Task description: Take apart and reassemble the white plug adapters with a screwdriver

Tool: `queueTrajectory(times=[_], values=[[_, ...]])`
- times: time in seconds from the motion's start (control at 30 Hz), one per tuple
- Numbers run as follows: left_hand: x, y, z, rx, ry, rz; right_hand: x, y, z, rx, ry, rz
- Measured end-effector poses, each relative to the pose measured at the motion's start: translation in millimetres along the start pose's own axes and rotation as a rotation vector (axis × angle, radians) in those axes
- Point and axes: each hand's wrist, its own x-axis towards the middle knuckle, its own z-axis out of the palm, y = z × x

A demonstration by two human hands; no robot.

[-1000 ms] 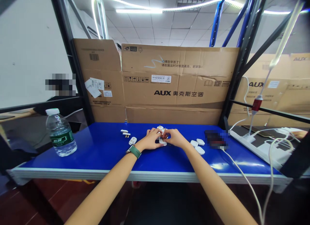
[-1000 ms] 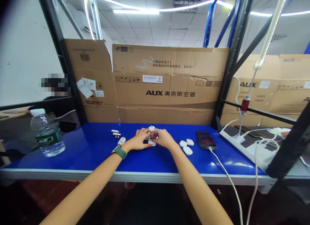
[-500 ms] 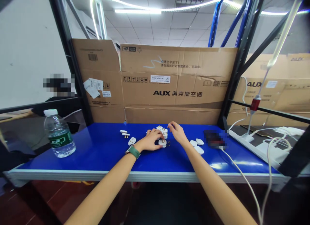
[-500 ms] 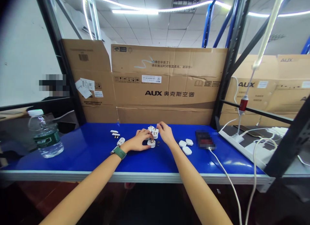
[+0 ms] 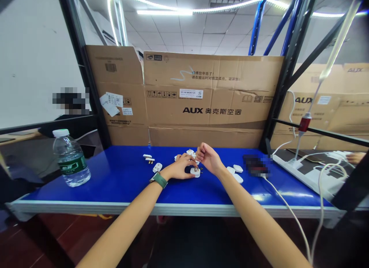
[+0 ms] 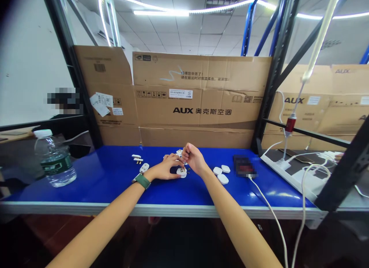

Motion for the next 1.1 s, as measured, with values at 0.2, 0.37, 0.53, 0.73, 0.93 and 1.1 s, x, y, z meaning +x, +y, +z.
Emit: queueTrajectory(times=[0.2,0.37,0.53,0.73,0.93,1.1], values=[[-0.1,-0.1,0.5,0.006,0.008,0.0,0.8,3.4,-1.6,-0.024,0.007,-0.004],[-0.6,-0.8,1.4,-0.004,0.018,0.005,0.7,5.2,-1.6,-0.053,-0.006,-0.003],[-0.7,-1.6,2.1,0.0,0.019,0.007,0.0,5.9,-0.7,-0.047,-0.011,-0.018],[-0.2,-1.6,1.7,0.001,0.004,0.005,1.1,5.9,-0.4,-0.045,0.011,-0.028],[-0.5,-0.7,1.4,0.003,0.007,-0.003,1.0,5.9,0.3,-0.043,0.001,-0.025],[-0.4,-0.1,0.8,0.012,0.008,-0.003,0.7,7.0,-0.2,-0.059,0.018,-0.024]])
